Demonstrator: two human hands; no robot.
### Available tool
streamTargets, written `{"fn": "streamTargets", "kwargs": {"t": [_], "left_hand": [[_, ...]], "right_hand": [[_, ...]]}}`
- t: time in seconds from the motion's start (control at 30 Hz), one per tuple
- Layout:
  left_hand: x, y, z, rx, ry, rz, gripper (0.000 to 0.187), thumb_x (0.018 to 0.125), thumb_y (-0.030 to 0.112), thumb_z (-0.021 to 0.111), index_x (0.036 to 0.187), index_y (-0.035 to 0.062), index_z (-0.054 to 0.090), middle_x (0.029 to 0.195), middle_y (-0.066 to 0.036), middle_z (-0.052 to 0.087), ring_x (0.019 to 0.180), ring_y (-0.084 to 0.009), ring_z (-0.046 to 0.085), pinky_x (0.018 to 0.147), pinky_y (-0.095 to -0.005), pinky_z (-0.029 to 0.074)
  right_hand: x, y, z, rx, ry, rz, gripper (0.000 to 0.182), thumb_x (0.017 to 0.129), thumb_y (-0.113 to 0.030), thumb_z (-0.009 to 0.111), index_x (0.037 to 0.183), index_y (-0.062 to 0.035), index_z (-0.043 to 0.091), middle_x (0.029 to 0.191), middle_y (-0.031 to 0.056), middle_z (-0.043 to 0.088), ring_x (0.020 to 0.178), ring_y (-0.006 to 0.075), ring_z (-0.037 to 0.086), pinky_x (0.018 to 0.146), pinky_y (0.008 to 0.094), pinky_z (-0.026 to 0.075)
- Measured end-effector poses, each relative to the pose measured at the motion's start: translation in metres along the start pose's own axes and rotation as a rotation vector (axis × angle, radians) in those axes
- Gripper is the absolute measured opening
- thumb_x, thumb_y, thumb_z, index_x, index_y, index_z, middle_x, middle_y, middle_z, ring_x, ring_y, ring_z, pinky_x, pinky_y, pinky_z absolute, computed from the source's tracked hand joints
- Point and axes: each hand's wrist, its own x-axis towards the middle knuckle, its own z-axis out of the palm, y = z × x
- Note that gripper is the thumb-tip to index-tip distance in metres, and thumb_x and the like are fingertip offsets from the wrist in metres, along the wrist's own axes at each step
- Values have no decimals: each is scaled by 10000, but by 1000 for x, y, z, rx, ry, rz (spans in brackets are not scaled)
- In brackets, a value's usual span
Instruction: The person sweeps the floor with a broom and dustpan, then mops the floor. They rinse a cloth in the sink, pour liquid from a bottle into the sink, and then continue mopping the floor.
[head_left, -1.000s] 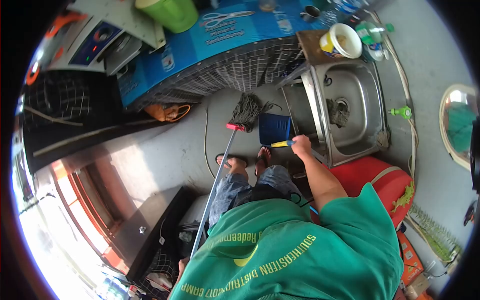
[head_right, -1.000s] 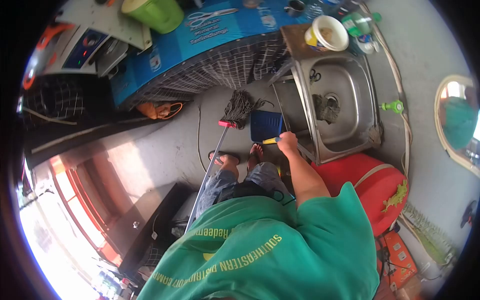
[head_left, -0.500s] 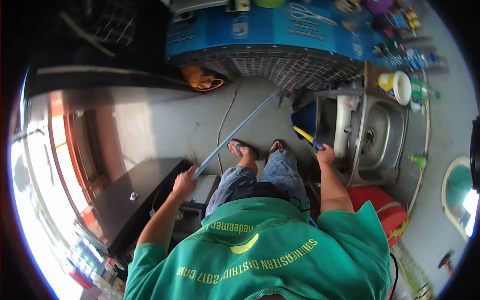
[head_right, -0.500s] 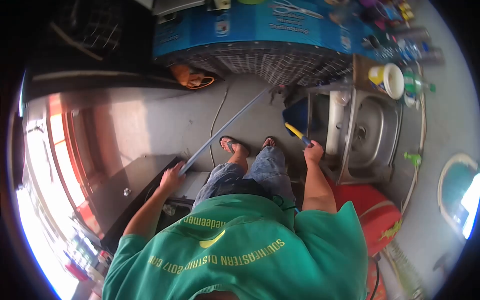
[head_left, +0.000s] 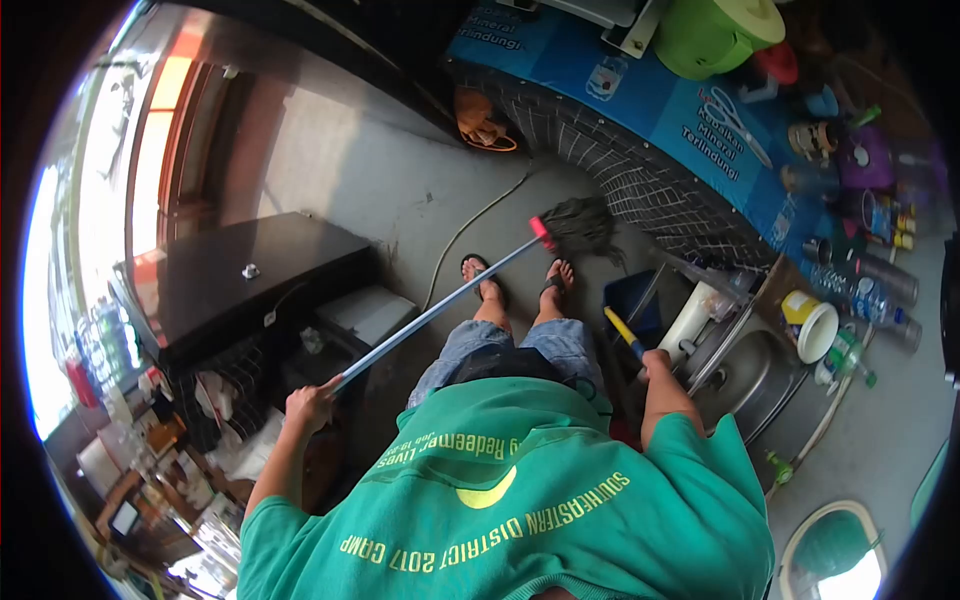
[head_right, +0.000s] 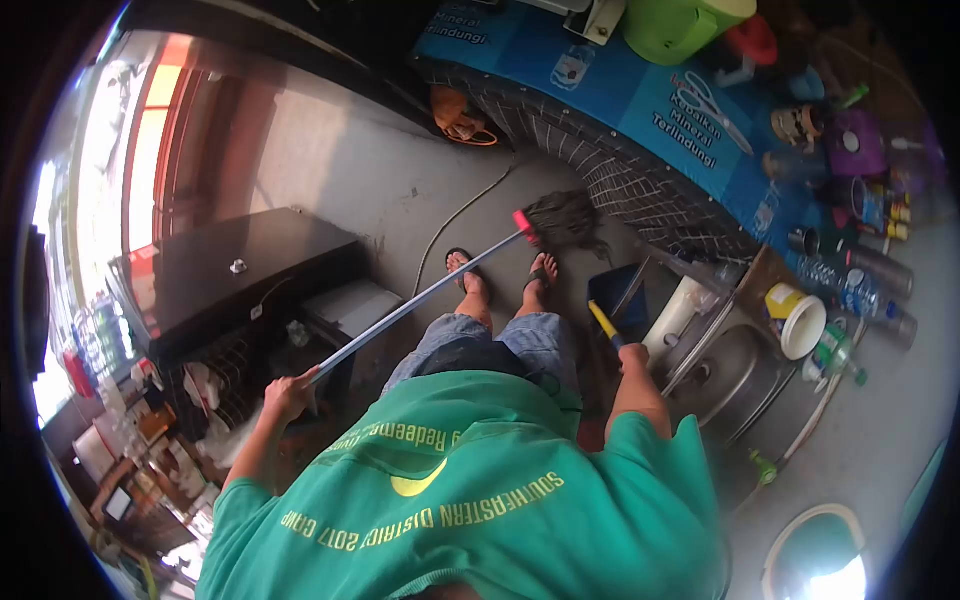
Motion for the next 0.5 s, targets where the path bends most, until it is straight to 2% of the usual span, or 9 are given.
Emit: {"fn": "streamTargets", "kwargs": {"t": [0.03, 0.1, 0.13, 0.23, 0.27, 0.37, 0.4, 0.43, 0.5], "left_hand": [[-20, 0, 10, -25, -3, -13, 491, 912, 297, 566, 1371, 449, 484, 851, -162, 684, 799, -341, 677, 695, -468, 527], [-58, 1, 32, -84, 21, -103, 486, 898, 270, 602, 1347, 437, 520, 847, -159, 688, 788, -343, 682, 695, -467, 534], [-74, 5, 40, -116, 15, -120, 486, 898, 270, 602, 1347, 437, 520, 847, -159, 688, 788, -343, 682, 695, -467, 534], [-121, 14, 76, -155, 40, -233, 465, 886, 261, 618, 1313, 435, 560, 823, -172, 683, 774, -353, 678, 683, -471, 533], [-135, 17, 89, -192, 34, -272, 463, 877, 254, 621, 1302, 434, 572, 830, -173, 684, 775, -355, 678, 688, -469, 535], [-177, 27, 113, -281, -6, -385, 473, 850, 234, 637, 1277, 432, 596, 857, -172, 688, 788, -355, 679, 722, -463, 541], [-191, 29, 123, -308, -8, -412, 475, 844, 231, 644, 1273, 429, 601, 878, -169, 690, 812, -352, 678, 740, -460, 541], [-207, 29, 136, -334, -12, -444, 477, 838, 227, 652, 1269, 427, 605, 898, -165, 691, 837, -349, 678, 759, -458, 542], [-238, 26, 167, -402, -28, -479, 479, 831, 223, 665, 1264, 420, 610, 940, -152, 692, 889, -344, 673, 787, -452, 542]], "right_hand": [[27, 7, 2, -20, 11, -17, 284, 807, -82, 627, 1062, 41, 655, 1102, 230, 652, 972, 315, 670, 699, 441, 577], [72, 20, 7, -412, 89, -313, 258, 790, -138, 612, 976, 16, 703, 986, 189, 715, 909, 299, 708, 795, 391, 555], [62, 12, -9, -463, 117, -327, 315, 762, -149, 600, 1000, 36, 693, 1087, 193, 695, 1032, 301, 672, 885, 377, 521], [48, -27, -38, -381, 109, -365, 322, 757, -153, 608, 1006, 32, 695, 1093, 205, 688, 1041, 299, 666, 890, 360, 520], [30, -51, -58, -297, -21, -246, 389, 756, -171, 646, 1080, 44, 665, 1136, 213, 668, 1081, 321, 641, 933, 391, 503], [-17, -100, -77, -148, 75, -345, 513, 761, -193, 694, 1197, 56, 590, 1238, 214, 613, 1138, 346, 600, 964, 452, 481], [-24, -118, -85, -97, -51, -382, 615, 775, -208, 722, 1292, 48, 509, 1369, 200, 521, 1237, 375, 519, 961, 558, 457], [1, -137, -84, -103, -128, -375, 491, 810, -226, 683, 1260, -77, 556, 1290, 143, 538, 1153, 360, 526, 910, 621, 454], [-23, -171, -90, -154, -151, -411, 449, 824, -257, 680, 1235, -107, 578, 1206, 98, 572, 1045, 307, 548, 877, 588, 480]]}}
